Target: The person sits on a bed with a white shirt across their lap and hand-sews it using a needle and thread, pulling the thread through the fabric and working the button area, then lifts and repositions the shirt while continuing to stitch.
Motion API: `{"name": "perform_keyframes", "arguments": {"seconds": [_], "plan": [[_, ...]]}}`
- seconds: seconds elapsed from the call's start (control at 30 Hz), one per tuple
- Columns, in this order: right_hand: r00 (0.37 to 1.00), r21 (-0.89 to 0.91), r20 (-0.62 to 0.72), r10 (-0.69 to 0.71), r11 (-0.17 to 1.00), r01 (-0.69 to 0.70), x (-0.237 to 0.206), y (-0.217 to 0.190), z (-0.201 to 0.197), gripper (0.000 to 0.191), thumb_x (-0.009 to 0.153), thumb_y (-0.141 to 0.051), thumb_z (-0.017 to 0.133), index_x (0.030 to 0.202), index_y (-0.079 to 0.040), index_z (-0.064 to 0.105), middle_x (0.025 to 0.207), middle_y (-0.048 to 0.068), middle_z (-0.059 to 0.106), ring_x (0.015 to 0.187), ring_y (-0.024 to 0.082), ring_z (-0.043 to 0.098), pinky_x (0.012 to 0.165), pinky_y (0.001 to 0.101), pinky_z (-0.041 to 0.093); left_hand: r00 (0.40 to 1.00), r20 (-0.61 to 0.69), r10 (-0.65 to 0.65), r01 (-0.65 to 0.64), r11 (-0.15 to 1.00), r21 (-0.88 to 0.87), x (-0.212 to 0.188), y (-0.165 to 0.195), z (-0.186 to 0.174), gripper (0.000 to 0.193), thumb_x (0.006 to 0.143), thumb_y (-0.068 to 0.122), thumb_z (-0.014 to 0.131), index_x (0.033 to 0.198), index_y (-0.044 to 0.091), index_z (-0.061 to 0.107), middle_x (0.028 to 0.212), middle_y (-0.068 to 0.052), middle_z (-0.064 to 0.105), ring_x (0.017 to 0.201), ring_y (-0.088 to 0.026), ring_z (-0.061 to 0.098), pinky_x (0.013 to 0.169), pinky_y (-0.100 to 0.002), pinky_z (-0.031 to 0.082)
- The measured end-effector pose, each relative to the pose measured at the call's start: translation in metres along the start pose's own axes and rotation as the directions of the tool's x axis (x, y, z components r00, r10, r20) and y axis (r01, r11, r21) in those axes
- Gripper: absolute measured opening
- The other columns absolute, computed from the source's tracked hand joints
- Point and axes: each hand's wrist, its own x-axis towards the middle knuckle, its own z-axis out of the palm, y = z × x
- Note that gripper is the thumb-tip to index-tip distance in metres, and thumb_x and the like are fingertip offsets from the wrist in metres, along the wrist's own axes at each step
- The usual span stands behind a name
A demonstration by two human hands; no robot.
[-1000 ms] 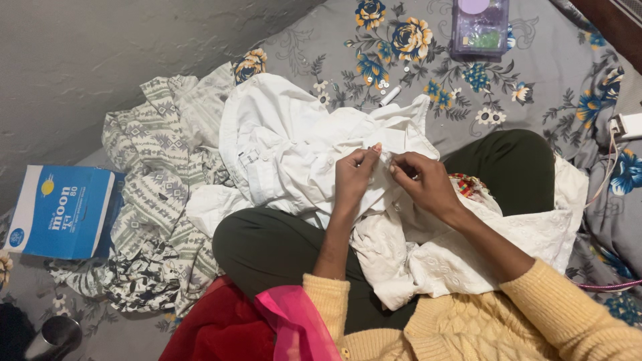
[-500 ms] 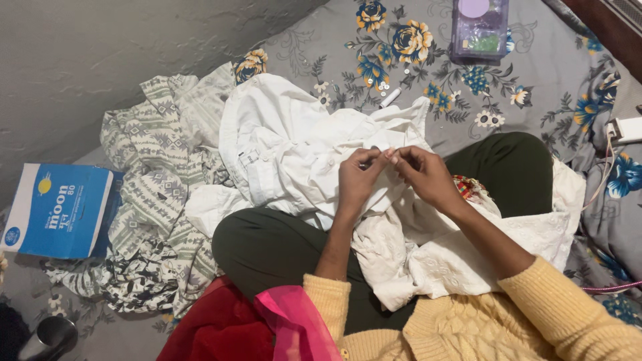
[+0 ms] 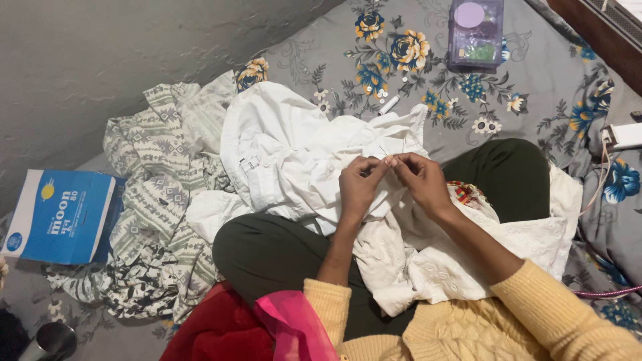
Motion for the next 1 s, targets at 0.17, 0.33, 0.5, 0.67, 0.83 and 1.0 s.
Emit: {"name": "perform_keyframes", "arguments": {"seconds": [0.17,0.33,0.5,0.67,0.83,1.0], "plan": [[0.947,-0.177,0.275,0.164,0.977,-0.118,0.0,-0.017,-0.013,0.027,0.1,-0.027,0.066,0.109,-0.004,0.075,0.092,-0.001,0.068,0.085,0.008,0.057,0.075,0.026,0.048,0.983,-0.13,0.129,-0.115,0.987,0.114,0.005,0.001,-0.007,0.024,0.087,0.021,0.084,0.089,-0.001,0.076,0.08,-0.003,0.066,0.068,-0.009,0.056,0.064,-0.026,0.047],[0.932,-0.317,0.271,0.241,0.937,-0.15,0.008,-0.06,-0.043,0.026,0.099,-0.034,0.058,0.11,-0.013,0.069,0.106,-0.001,0.067,0.099,0.012,0.059,0.084,0.0329,0.049,0.973,-0.171,0.156,-0.117,0.969,0.218,0.006,0.007,-0.013,0.023,0.085,0.021,0.084,0.087,-0.001,0.076,0.081,-0.003,0.067,0.065,-0.01,0.06,0.062,-0.027,0.049],[0.878,-0.557,0.405,-0.256,0.693,0.458,0.04,-0.086,-0.038,0.029,0.104,-0.036,0.061,0.111,-0.009,0.069,0.116,0.007,0.065,0.12,0.025,0.051,0.104,0.0443,0.036,0.986,-0.026,0.164,-0.156,0.968,0.198,0.002,0.014,-0.009,0.021,0.085,0.021,0.084,0.088,0.001,0.078,0.081,-0.004,0.066,0.067,-0.011,0.061,0.063,-0.026,0.05],[0.885,-0.688,0.404,-0.23,0.562,0.459,0.06,-0.09,-0.026,0.027,0.098,-0.038,0.065,0.107,-0.015,0.074,0.106,0.005,0.067,0.119,0.025,0.05,0.106,0.0465,0.031,0.981,0.048,0.186,-0.192,0.96,0.205,-0.001,0.021,-0.01,0.02,0.087,0.021,0.082,0.089,0.002,0.077,0.081,-0.004,0.065,0.069,-0.012,0.063,0.065,-0.026,0.051],[0.894,-0.766,0.397,-0.206,0.463,0.447,0.068,-0.081,-0.028,0.022,0.096,-0.037,0.069,0.103,-0.018,0.077,0.107,0.003,0.068,0.121,0.026,0.048,0.106,0.0494,0.027,0.976,0.077,0.202,-0.214,0.955,0.207,-0.005,0.028,-0.008,0.021,0.087,0.022,0.082,0.09,0.002,0.076,0.083,-0.004,0.066,0.07,-0.012,0.064,0.066,-0.027,0.052],[0.865,-0.8,0.338,-0.372,0.37,0.472,0.056,-0.075,-0.039,0.025,0.09,-0.033,0.073,0.109,-0.017,0.078,0.113,0.01,0.065,0.12,0.032,0.048,0.103,0.0519,0.028,0.977,0.061,0.202,-0.211,0.949,0.236,-0.004,0.029,-0.01,0.02,0.088,0.022,0.082,0.091,0.002,0.077,0.081,-0.004,0.066,0.069,-0.012,0.064,0.065,-0.027,0.052]]}}
